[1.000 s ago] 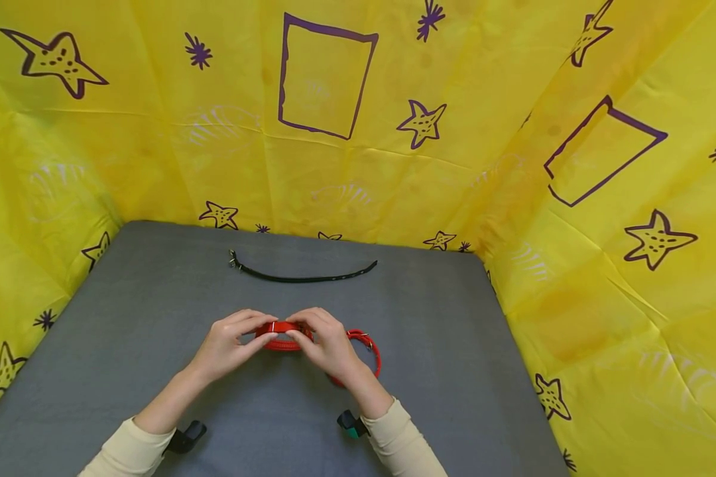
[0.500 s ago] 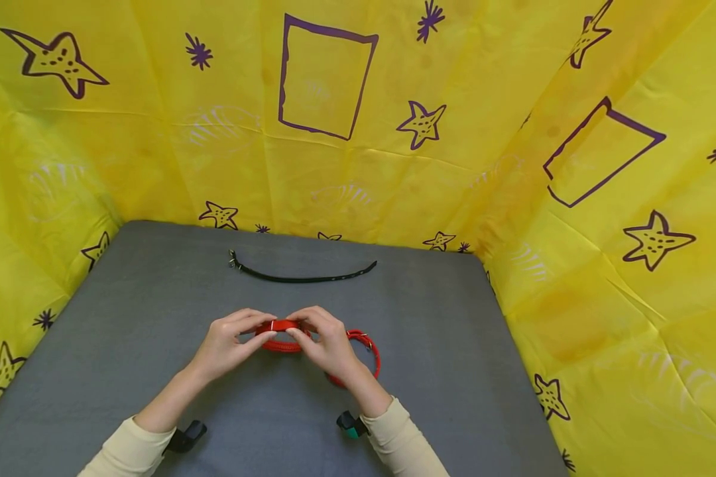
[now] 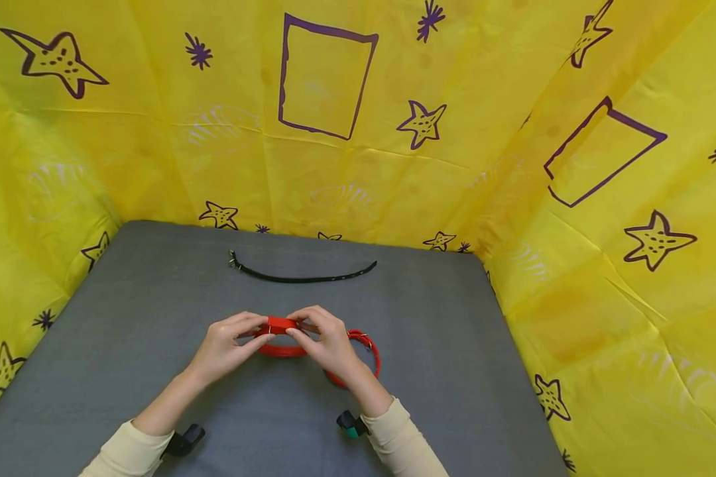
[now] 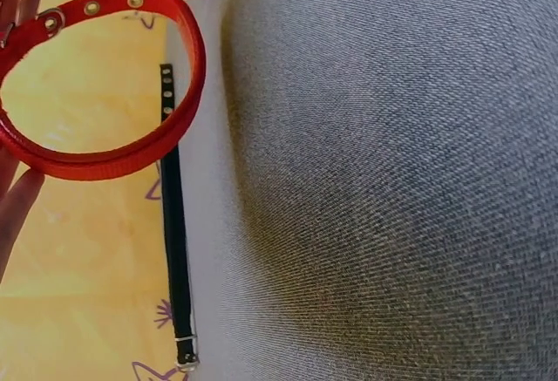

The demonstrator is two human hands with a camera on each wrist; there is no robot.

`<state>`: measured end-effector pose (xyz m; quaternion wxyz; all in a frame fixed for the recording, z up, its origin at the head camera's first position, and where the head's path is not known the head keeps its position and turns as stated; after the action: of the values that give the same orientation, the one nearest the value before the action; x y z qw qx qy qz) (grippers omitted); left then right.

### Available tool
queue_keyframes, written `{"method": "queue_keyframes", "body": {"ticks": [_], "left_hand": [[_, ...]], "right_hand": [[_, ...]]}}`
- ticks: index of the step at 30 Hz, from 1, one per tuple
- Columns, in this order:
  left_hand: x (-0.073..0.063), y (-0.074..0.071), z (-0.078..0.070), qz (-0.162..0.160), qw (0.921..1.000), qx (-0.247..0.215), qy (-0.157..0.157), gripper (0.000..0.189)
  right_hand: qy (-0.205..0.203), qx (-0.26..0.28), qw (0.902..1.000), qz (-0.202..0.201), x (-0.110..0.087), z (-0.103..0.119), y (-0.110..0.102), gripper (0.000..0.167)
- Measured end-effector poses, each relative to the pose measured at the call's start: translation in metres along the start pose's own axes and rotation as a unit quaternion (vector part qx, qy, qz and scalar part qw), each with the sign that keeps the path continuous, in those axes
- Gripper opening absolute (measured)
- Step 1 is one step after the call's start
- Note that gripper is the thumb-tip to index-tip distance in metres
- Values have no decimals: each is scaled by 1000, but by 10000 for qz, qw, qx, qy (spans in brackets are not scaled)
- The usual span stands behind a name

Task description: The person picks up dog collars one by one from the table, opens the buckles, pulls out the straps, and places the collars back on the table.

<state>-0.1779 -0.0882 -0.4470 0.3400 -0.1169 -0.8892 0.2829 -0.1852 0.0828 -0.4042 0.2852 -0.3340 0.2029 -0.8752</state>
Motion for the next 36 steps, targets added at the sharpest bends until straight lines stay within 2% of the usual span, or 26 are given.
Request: {"method": "queue_keyframes", "body": {"ticks": [6,18,29,36], "left_hand": [[0,-1,0,-57,9999,141,-57,32],[1,-6,-3,-293,9990,323,86,36],[-1,-4,2,-236,9994,241,-88,35],[0,-2,4,-131,9997,105,-194,33]], "right_hand": [[-68,-126,9998,118,1,2,1,25],[278,-115,9993,212,-2,-4,1,23],[279,81,9995,-100,-2,-6,-1,21],[415,194,9985,-290,-3,-8,-2,21]]}}
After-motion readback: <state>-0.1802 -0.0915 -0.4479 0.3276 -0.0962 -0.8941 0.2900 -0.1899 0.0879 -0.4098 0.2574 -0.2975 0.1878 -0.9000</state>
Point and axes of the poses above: each hand's wrist, its own x-axis towards the middle knuckle, its own y-axis out of the palm, z = x × y, the point moved 7 cm from there along x, towards the middle knuckle, and after that the axes turned 11 degrees about z, right-handed, at the moved point
